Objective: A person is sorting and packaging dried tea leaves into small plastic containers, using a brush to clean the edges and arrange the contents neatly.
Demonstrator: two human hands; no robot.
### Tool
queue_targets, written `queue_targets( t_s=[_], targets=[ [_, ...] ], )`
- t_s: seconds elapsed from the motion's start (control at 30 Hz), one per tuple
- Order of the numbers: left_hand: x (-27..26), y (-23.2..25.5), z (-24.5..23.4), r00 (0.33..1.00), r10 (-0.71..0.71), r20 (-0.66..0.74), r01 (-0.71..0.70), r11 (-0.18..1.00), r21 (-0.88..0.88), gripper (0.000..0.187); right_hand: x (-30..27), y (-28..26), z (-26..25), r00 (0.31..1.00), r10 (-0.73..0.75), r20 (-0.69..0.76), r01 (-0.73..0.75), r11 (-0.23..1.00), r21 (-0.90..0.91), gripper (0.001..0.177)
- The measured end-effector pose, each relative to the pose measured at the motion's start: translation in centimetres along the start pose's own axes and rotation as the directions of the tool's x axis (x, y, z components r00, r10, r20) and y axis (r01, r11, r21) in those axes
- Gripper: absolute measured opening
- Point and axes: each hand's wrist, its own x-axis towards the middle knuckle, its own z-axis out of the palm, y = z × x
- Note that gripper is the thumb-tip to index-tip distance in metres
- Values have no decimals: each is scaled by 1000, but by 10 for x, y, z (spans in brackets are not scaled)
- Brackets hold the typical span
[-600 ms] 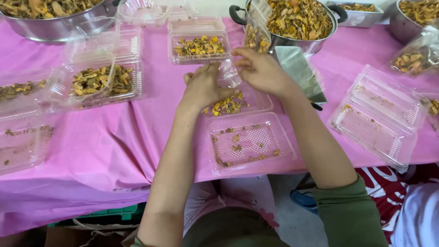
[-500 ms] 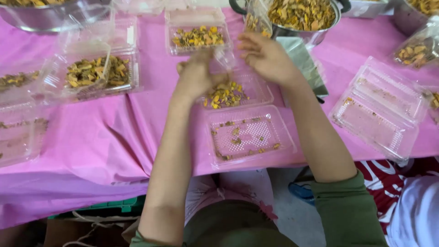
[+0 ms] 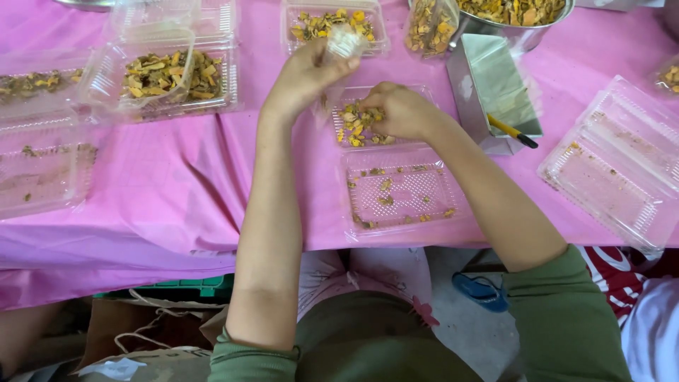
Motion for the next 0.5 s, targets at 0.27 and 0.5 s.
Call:
queue_targets(
  t_s=[0.27,0.5],
  targets=[
    [-9,17,16,999,-51,18,28,766,642,98,-16,5,-18,984,36,-173,-19,995,97,24],
    [-9,14,15,999,-38,-10,34,710,704,90,-10,11,-3,999,49,7,-49,998,37,59]
  ],
)
